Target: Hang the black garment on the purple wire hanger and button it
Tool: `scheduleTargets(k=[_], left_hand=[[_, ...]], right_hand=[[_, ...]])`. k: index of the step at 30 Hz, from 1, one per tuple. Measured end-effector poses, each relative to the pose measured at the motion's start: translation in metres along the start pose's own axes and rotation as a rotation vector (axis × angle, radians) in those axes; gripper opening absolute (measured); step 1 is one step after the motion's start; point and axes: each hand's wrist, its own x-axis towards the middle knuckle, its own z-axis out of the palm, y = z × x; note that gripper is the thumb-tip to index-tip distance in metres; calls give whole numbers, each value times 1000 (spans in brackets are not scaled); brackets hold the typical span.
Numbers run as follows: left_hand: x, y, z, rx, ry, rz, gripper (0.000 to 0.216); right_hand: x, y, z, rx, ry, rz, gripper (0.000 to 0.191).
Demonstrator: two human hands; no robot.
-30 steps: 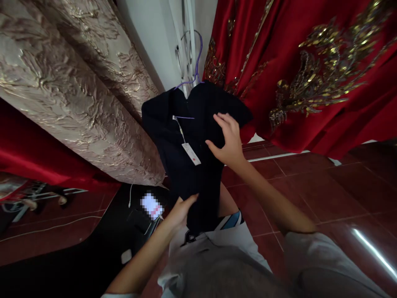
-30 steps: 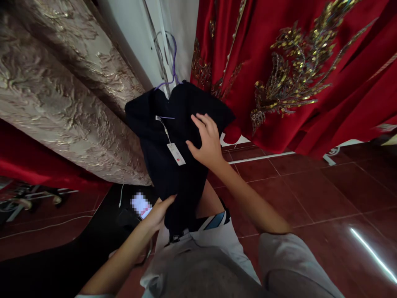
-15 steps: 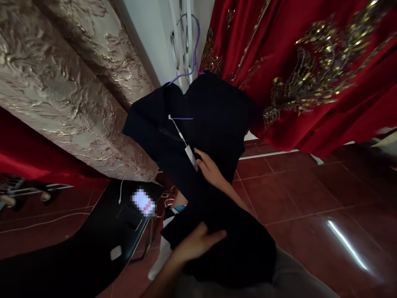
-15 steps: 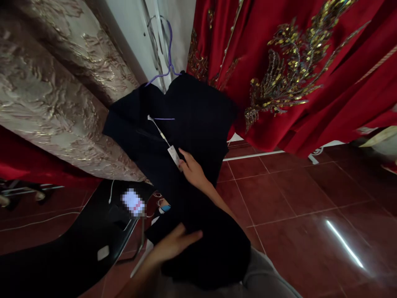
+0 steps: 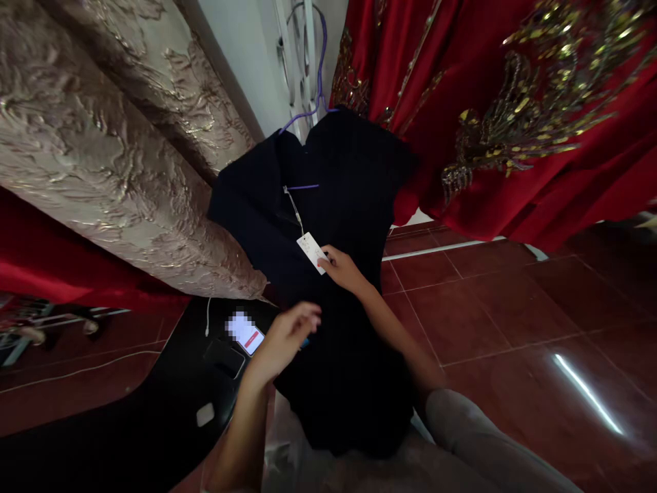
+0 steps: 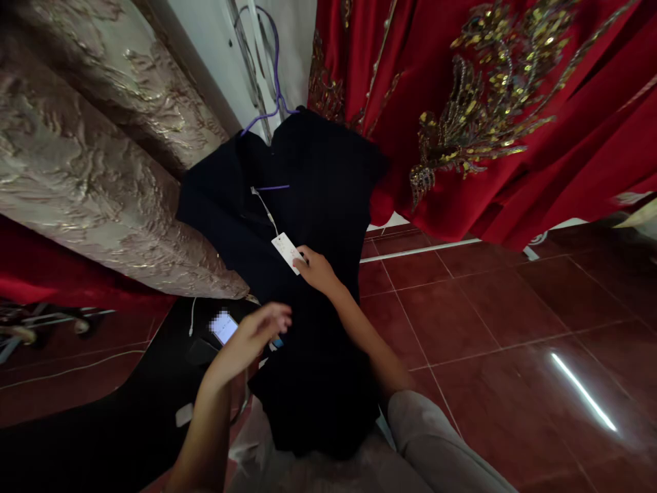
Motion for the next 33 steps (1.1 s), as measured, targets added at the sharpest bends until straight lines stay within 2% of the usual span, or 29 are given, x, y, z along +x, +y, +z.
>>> scheduleTargets(k=[2,3,4,7,9,13,16,18,20,22,24,26,28,31,33], left_hand=[[32,2,-5,-25,371,60,45],[48,2,-6,-42,486,88,55],[64,1,-6,-77,549,115,59],[98,-3,-3,-293,538,177,46],[107,-3,1,-449,525,192,38],[102,4,8,-649,687,252,39],[93,13,10,-655,747,290,30],[91,20,9,-588,742,304,19],[93,28,8,-498,742,350,18],[100,35,7,-404,693,445,28],[110,40,6,-276,581,553,42],[118,41,6,-90,516,584,55],[121,38,6,93,598,544,60],[112,31,4,265,775,449,63],[99,30,1,396,704,403,63]], right_hand=[[-17,-10,8,140,-12,-45,23],[-25,-16,11,233,-33,-57,24],[-34,-21,13,318,-64,-61,26],[-53,-34,14,410,-123,-57,28],[-52,-38,8,389,-54,-76,30],[-10,-36,-6,364,177,-92,31],[26,-24,-5,198,138,53,44],[32,-13,3,116,111,160,45],[17,-4,16,107,131,190,34],[-12,1,29,160,183,155,29],[-44,0,40,250,229,103,29],[-70,-5,45,328,248,69,30],[-83,-10,44,337,257,77,29],[-84,-13,34,283,263,101,28],[-81,-13,25,256,247,82,27]])
